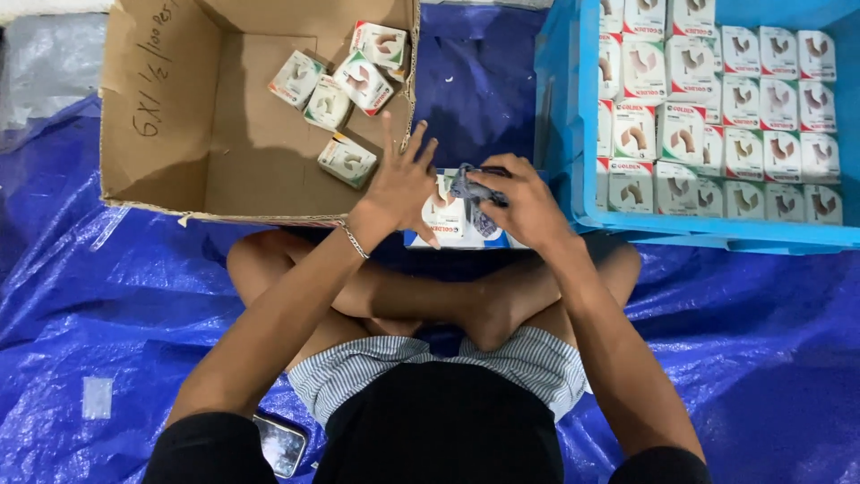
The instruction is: Organizing small product boxes by transferring them from a cardboard box into a blue plastic crate.
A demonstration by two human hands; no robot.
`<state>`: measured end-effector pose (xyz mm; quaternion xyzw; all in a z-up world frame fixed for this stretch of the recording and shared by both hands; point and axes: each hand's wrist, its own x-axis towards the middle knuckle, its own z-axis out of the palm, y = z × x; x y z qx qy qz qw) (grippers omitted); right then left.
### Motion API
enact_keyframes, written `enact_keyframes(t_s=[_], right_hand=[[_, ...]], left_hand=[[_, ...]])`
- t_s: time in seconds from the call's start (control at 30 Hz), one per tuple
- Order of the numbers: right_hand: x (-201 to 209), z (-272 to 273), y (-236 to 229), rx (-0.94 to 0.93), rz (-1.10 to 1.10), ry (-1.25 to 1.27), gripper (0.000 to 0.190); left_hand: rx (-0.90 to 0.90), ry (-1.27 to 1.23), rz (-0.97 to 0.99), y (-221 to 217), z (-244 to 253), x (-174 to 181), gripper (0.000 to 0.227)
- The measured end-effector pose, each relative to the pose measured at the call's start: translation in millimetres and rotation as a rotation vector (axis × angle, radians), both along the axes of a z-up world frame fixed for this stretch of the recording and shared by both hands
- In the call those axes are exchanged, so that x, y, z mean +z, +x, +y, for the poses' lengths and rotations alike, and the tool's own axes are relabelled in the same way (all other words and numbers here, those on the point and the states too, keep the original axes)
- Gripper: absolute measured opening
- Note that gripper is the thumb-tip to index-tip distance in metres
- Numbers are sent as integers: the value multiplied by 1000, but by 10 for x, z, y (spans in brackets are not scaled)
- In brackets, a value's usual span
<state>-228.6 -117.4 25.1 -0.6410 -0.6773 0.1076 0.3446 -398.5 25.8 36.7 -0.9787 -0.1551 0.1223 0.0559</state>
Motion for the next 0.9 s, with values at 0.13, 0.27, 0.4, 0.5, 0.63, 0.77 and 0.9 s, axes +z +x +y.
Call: enact_keyframes(t_s=[0.13, 0.27, 0.4, 0.5, 0.63, 0.77, 0.9], right_hand=[[-277, 234, -126, 31, -81, 40, 40], [-401, 240, -421, -4, -116, 89, 28], [-279, 18, -658, 30, -88, 134, 13], [-452, -137, -509, 5, -63, 10, 23], [-379, -65, -324, -87, -56, 43, 23], [-634, 178, -274, -148, -103, 78, 27], [-481, 219, -513, -150, -131, 153, 15]], left_hand=[[-14, 19, -28, -21, 47, -113, 100], [-2, 23, -90, -61, 47, -244, 101], [-5, 56, -105, -82, 30, -149, 99], [-55, 68, -101, -117, 24, -122, 99], [-98, 25, -113, -84, 113, -276, 106], [-99, -36, -112, -98, 152, -346, 104], [-48, -63, -114, -98, 92, -244, 97]])
